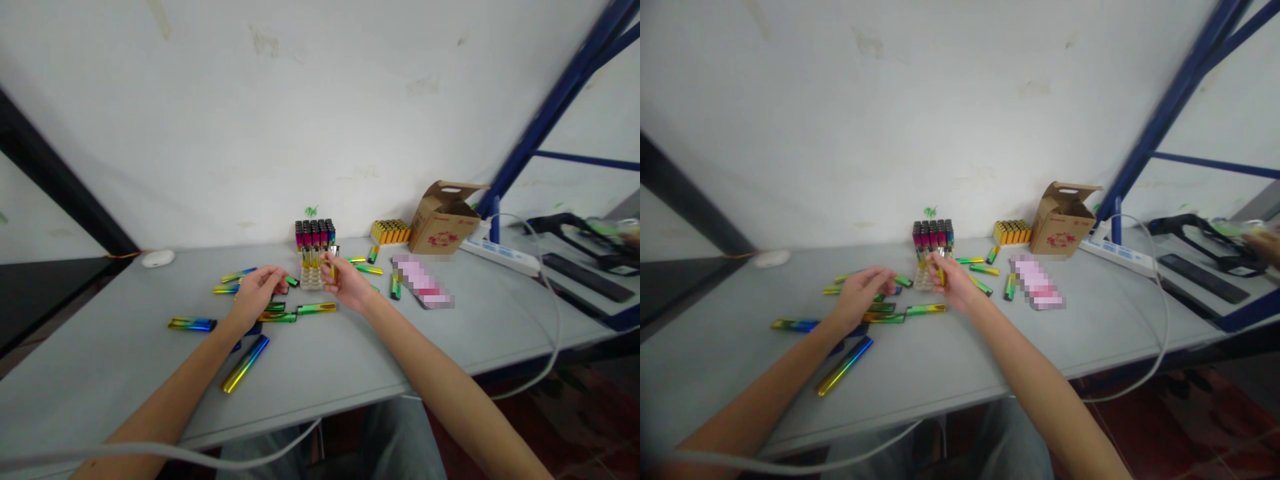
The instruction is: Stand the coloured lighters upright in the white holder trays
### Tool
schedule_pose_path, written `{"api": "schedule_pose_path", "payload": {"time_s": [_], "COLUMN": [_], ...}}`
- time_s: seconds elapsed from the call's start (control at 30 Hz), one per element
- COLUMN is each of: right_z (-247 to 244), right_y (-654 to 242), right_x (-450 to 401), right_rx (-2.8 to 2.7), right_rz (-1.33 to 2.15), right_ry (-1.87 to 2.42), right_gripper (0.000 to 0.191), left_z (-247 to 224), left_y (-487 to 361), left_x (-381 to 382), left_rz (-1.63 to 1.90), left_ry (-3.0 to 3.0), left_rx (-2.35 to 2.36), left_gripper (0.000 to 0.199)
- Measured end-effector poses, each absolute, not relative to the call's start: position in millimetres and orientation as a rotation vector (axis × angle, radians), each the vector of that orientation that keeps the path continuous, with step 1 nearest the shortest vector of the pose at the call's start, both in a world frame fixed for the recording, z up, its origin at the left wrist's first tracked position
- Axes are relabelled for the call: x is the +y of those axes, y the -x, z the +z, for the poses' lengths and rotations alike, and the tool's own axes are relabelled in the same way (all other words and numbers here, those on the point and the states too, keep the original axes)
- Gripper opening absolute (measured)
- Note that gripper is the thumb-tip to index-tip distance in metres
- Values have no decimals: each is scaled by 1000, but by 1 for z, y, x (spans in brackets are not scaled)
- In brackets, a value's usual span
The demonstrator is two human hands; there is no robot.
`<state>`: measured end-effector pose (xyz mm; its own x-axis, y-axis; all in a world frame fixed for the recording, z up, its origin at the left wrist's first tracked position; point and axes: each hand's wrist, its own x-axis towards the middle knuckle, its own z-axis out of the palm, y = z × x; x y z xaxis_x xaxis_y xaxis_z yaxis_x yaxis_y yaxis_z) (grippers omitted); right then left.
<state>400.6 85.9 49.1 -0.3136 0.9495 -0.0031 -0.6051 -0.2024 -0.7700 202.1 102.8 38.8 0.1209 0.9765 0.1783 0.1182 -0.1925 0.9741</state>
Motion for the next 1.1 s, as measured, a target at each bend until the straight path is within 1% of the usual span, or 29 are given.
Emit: {"api": "schedule_pose_path", "payload": {"time_s": [0.13, 0.2, 0.37, 0.63, 0.87, 0.97, 1.1], "right_z": [51, 50, 47, 51, 49, 45, 42], "right_y": [-411, -413, -412, -408, -403, -404, -407], "right_x": [90, 91, 92, 89, 89, 91, 91], "right_rx": [-721, -707, -721, -722, -755, -777, -800], "right_rz": [1941, 1958, 1952, 1887, 1806, 1795, 1771], "right_ry": [541, 550, 606, 743, 856, 845, 810], "right_gripper": [51, 54, 50, 42, 37, 38, 45], "left_z": [40, 40, 39, 38, 39, 40, 41], "left_y": [-203, -203, -202, -203, -204, -204, -203], "left_x": [102, 102, 103, 102, 100, 100, 99], "left_rz": [1191, 1191, 1192, 1169, 1175, 1181, 1174], "left_ry": [-1519, -1523, -1524, -1554, -1573, -1562, -1575], "left_rx": [1128, 1132, 1138, 1146, 1151, 1151, 1155], "left_gripper": [32, 32, 31, 36, 34, 33, 34]}}
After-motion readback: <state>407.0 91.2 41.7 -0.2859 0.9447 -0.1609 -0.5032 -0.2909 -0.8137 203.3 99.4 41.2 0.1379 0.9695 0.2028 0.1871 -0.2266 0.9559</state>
